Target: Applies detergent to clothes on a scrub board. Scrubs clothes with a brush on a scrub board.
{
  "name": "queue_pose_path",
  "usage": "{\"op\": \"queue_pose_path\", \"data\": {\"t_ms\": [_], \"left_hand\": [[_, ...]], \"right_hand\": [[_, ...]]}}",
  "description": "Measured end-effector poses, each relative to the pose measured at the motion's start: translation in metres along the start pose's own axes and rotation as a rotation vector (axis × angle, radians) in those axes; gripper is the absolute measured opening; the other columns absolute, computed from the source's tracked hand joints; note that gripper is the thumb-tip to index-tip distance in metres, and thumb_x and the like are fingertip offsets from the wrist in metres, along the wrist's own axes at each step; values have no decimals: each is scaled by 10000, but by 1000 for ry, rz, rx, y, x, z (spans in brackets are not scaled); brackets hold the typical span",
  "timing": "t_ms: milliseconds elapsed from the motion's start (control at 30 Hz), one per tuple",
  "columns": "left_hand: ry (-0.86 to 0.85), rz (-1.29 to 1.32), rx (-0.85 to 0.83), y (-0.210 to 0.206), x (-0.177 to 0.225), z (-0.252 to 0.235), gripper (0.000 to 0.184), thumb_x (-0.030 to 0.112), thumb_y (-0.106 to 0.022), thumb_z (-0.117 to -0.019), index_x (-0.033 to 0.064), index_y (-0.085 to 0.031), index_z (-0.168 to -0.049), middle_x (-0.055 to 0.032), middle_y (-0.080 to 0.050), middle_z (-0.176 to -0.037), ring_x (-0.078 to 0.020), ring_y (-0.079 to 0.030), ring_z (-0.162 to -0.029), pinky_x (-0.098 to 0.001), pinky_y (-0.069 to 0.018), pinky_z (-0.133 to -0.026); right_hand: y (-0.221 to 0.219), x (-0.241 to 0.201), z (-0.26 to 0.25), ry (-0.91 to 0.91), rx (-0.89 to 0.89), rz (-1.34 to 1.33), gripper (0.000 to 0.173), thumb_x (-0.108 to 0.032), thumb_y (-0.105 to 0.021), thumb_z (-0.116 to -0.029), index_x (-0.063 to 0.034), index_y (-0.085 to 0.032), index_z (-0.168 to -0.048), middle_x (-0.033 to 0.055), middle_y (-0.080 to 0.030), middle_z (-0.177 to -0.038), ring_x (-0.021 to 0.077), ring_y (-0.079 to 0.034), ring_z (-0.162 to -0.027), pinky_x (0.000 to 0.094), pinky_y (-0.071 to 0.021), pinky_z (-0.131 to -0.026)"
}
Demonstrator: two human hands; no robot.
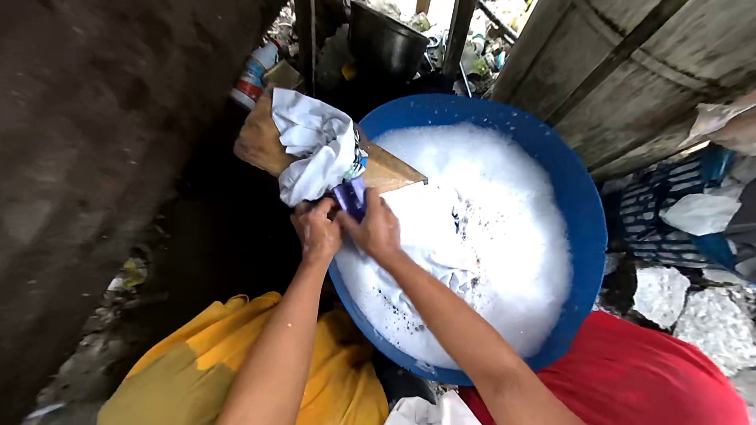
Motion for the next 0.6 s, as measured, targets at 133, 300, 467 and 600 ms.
{"op": "queue_pose_path", "data": {"t_ms": [133, 300, 467, 600], "left_hand": [[-4, 81, 12, -2, -3, 1, 258, 237, -679, -969, 8, -751, -1065, -186, -734, -905, -345, -694, -899, -609, -461, -929], [-79, 80, 48, -3, -3, -3, 256, 233, -682, -961, 1, -750, -1046, -192, -722, -893, -387, -668, -932, -649, -407, -968], [-25, 52, 13, -1, -4, -1, 243, 201, -662, -973, -6, -747, -1068, -207, -732, -928, -371, -691, -920, -622, -446, -941], [-24, 83, 20, -3, -6, -1, 259, 237, -675, -969, 8, -751, -1065, -180, -729, -894, -331, -686, -895, -591, -457, -930]], "right_hand": [[63, 102, -21, -255, 156, 68, 645, -349, -726, -945, 27, -496, -1415, 301, -664, -1203, 484, -663, -1103, 679, -516, -906], [39, 72, -19, -285, 236, 32, 665, -338, -721, -944, 26, -476, -1444, 292, -680, -1188, 469, -676, -1096, 650, -532, -915], [17, 33, 3, -37, 74, 62, 596, -357, -734, -936, 36, -569, -1351, 287, -672, -1190, 452, -674, -1092, 621, -546, -881], [71, 135, -10, -429, 291, 8, 656, -353, -736, -941, 15, -476, -1418, 303, -659, -1202, 484, -661, -1095, 678, -507, -905]]}}
Point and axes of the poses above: each hand's wrist, its own z-axis away from the middle knuckle, its own y-axis out of the back of the hand, x = y × z, the point moved 4 cm from there along -z, towards the middle knuckle
